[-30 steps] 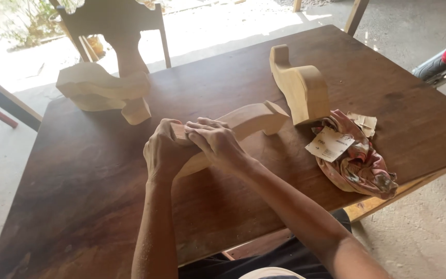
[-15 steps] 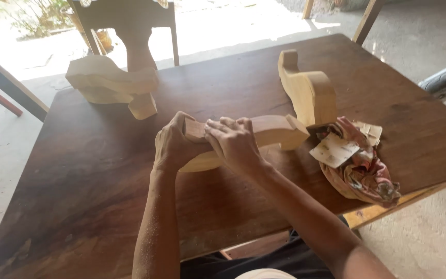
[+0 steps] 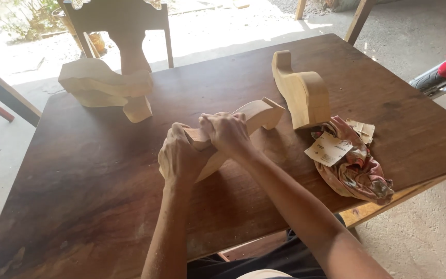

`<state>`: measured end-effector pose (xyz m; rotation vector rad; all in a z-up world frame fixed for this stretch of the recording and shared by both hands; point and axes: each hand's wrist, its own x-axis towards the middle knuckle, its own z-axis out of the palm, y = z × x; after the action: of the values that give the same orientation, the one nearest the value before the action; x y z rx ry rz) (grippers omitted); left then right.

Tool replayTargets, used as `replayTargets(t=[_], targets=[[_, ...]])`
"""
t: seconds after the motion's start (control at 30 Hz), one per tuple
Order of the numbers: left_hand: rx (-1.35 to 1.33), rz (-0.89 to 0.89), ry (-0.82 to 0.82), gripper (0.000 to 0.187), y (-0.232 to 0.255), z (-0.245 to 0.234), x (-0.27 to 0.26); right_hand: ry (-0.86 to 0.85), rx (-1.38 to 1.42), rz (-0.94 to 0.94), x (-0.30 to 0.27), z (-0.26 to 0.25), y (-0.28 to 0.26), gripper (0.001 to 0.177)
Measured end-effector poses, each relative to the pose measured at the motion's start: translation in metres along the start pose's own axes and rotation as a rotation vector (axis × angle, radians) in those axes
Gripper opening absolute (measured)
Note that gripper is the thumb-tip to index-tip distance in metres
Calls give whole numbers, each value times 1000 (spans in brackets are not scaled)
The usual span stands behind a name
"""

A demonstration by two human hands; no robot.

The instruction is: Sanding a curved wooden furniture component using a piece of sandpaper.

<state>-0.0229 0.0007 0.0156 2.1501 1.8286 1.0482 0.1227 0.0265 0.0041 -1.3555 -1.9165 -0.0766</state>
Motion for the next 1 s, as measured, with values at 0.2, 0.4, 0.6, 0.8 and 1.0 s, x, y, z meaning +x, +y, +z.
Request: replayTargets(t=[0.2,0.4,0.6,0.8,1.0], targets=[[-32,-104,-22,79,10,-6,-9,121,344,-109,-38,16,20,43],[-36,75,144,69,11,-6,-7,-86,55,134,9,-30,-33,37],[-7,-134,-52,61,2,0,-1,278,68,-249,-41,7,0,38],[-22,82,89,59,5,-4,-4,-101,77,132,4,-14,-23,38],[-27,-44,34,52,7,-5,-3,205,123,-147,-41,20,2,36]])
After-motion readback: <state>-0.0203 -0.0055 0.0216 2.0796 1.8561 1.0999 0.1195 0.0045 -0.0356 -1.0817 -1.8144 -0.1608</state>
